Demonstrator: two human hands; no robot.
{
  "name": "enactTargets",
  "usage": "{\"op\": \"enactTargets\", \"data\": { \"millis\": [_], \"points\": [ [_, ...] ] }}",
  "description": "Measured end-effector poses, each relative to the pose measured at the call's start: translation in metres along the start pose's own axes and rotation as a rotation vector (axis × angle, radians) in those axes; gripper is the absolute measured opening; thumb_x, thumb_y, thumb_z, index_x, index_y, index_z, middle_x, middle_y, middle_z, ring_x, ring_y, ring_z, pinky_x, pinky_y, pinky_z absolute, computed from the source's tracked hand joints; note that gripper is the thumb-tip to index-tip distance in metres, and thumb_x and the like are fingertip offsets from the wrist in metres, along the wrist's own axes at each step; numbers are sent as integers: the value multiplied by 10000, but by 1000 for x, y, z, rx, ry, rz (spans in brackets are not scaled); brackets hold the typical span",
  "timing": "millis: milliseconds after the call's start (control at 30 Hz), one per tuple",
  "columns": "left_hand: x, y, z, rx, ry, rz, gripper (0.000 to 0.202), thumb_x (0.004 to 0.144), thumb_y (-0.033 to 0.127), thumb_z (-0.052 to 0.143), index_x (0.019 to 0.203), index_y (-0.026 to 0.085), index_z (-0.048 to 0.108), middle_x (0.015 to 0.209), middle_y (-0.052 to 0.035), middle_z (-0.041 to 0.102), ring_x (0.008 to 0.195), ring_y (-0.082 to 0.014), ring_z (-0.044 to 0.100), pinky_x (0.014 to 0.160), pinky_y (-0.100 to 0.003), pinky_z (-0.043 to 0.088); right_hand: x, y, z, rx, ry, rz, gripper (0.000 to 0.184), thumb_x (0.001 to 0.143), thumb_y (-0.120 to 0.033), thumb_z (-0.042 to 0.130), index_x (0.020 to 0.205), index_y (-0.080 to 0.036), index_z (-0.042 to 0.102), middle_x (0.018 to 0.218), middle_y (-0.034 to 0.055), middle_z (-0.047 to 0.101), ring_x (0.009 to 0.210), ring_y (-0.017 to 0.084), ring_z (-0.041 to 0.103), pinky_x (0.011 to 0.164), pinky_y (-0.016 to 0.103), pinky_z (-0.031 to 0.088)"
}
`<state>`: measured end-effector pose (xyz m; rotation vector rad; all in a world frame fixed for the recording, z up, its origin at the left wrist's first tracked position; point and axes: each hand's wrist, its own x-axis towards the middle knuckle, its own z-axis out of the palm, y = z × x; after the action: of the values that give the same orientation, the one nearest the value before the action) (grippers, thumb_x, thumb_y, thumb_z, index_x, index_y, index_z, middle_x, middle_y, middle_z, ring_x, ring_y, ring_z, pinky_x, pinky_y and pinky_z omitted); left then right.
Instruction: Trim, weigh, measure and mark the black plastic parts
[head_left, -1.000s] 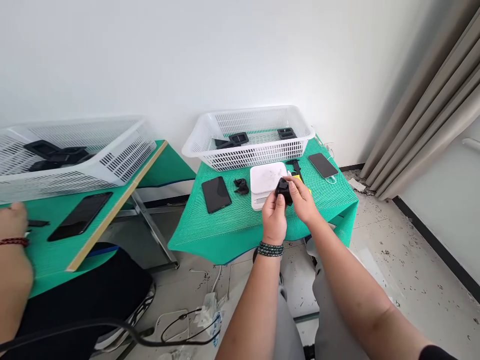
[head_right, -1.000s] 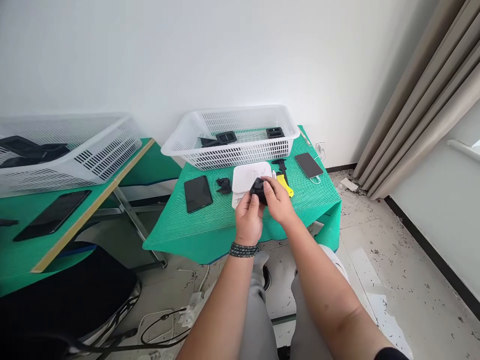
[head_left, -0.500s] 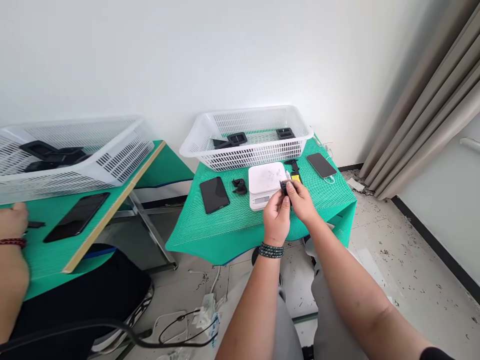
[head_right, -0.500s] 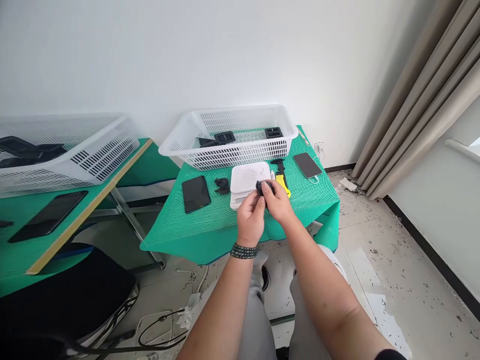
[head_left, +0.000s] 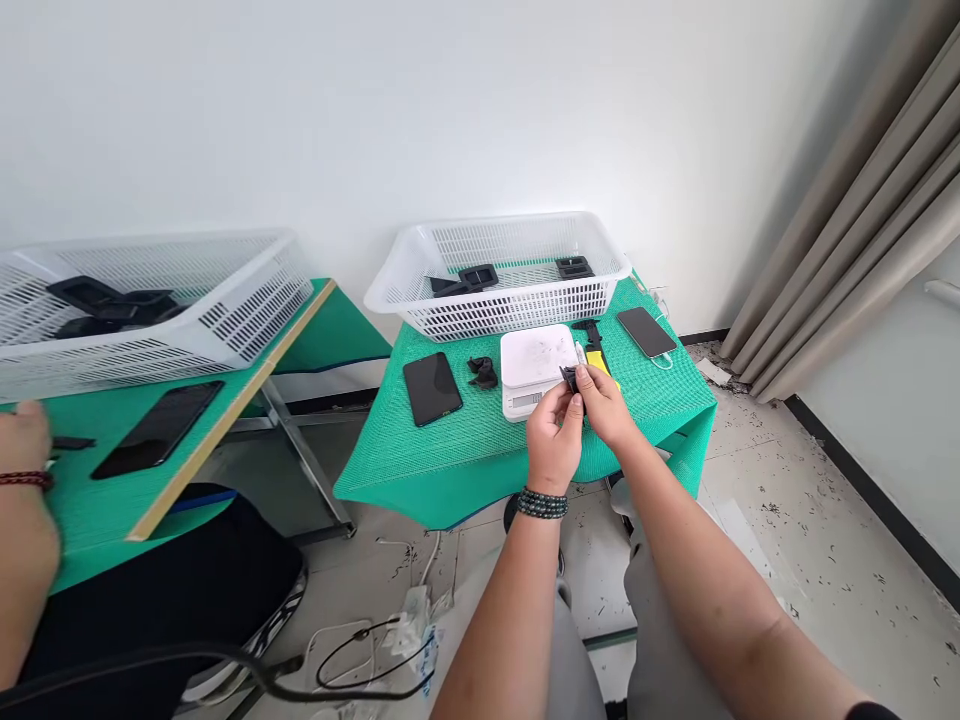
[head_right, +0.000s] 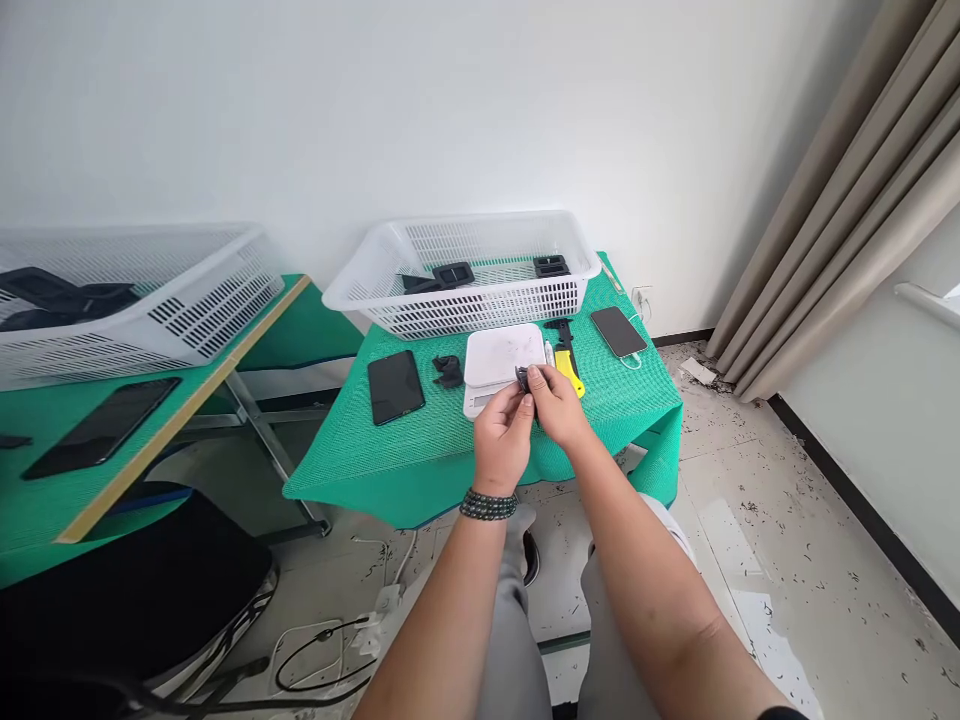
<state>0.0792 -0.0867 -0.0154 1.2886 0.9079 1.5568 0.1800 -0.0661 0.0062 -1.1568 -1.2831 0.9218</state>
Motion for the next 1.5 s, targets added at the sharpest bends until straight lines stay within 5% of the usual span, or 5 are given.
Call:
{"op": "enactTargets", "data": {
  "millis": [167,267,567,1300,1500],
  "points": [
    [4,-5,0,9,87,-12,424,832,496,786,1114,180,773,1083,-131,789,966,-269,754,903,-397,612,3,9,-5,20,32,-49,552,941,-721,493,1004,-216,707,1059,93,719,1072,254,656,946,364,526],
    [9,-7,-3,-12,154,-33,405,786,450,817,1078,173,773,1034,-125,788,927,-264,752,877,-401,620,7,14,-13,-6,97,-17,588,992,-681,413,1145,-196,707,1091,111,731,956,237,689,847,358,549],
    [21,-9,-14,-34,334,-64,424,751,459,802,1047,158,753,1036,-132,775,1029,-288,741,918,-431,614,27,32,-59,-769,219,212,303,929,-156,576,1176,-160,753,1159,159,754,1110,298,676,904,393,513],
    [25,-12,-13,-8,365,-68,406,760,455,757,1037,161,732,1007,-116,773,968,-257,744,864,-386,618,39,17,-66,-1037,-20,336,556,831,-427,807,1315,-195,663,1294,152,684,1212,332,628,881,368,500],
    [24,-12,-15,31,357,-57,419,786,478,725,1060,161,720,1031,-124,763,1006,-269,737,881,-401,617,35,16,-58,-1089,38,355,497,877,-450,735,1313,-220,671,1341,155,654,1282,349,593,955,412,487]
  ]
}}
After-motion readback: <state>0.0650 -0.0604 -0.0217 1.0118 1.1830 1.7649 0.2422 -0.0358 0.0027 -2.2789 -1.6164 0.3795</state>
